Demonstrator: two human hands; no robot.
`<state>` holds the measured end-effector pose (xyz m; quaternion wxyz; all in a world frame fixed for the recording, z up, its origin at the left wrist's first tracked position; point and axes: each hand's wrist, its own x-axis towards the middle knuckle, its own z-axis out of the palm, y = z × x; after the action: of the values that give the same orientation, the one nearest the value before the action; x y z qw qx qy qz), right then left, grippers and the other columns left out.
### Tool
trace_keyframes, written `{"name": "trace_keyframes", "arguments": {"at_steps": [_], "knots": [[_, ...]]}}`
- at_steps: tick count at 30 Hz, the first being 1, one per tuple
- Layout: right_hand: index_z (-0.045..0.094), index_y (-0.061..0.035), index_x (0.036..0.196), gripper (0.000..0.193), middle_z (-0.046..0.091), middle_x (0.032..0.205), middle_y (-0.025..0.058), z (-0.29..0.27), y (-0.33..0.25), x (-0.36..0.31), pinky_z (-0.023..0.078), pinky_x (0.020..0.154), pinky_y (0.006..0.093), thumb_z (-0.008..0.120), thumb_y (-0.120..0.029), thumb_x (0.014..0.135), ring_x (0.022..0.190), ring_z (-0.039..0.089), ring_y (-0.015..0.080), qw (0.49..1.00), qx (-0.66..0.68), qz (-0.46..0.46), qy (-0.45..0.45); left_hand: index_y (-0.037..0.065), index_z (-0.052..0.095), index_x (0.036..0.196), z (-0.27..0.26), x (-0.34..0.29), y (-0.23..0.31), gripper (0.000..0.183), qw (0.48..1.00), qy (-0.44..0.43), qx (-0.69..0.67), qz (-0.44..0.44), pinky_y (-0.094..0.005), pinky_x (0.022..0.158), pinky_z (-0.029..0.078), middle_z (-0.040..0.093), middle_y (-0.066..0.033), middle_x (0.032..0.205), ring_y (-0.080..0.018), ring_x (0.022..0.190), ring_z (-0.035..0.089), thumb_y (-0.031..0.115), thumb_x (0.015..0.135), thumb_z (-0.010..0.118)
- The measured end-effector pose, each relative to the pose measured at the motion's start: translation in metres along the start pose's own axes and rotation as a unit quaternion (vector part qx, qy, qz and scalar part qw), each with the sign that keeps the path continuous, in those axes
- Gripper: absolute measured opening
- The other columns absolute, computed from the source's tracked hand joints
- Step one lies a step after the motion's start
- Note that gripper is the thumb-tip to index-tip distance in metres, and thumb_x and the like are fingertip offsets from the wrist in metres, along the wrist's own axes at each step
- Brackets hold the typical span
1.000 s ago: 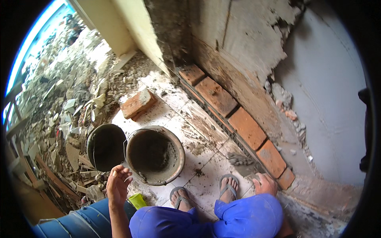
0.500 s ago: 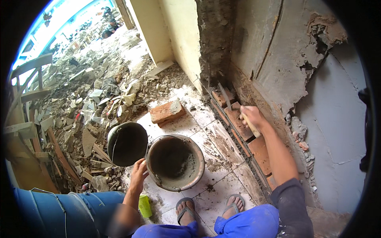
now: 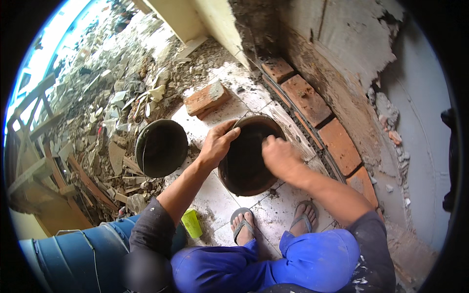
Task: The person scoops mortar from a bucket with a trowel and spreads it along a wall base. They place red bricks into the mortar, tap them into alignment, and continue adding mortar between bricks to build a low wall.
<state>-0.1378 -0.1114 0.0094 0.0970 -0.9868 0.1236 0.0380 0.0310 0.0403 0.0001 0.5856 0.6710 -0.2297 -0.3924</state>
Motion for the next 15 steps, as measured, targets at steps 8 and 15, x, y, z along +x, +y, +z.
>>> {"name": "trace_keyframes", "arguments": {"at_steps": [8,15], "knots": [[0.074,0.0015,0.088,0.017,0.074,0.089,0.0212,0.027,0.034,-0.023,0.064,0.062,0.0456,0.062,-0.010,0.088,0.074,0.077,0.0346,0.985,0.093,-0.063,0.132,-0.005,0.066,0.135,0.021,-0.003,0.010,0.039,0.998,0.024,0.052,-0.009,-0.0318,0.105,0.046,0.071,-0.0082,0.123,-0.0166,0.115,0.061,0.018,0.103,0.065],[0.071,0.0021,0.091,0.018,0.074,0.079,0.0203,0.045,0.042,-0.065,0.062,0.064,0.0480,0.060,-0.011,0.089,0.075,0.077,0.0360,0.976,0.160,-0.146,-0.027,-0.003,0.064,0.138,0.033,0.005,0.012,0.037,0.999,0.029,0.002,-0.021,-0.0331,0.106,0.049,0.070,-0.0107,0.129,-0.0189,0.116,0.065,0.015,0.106,0.062]]}}
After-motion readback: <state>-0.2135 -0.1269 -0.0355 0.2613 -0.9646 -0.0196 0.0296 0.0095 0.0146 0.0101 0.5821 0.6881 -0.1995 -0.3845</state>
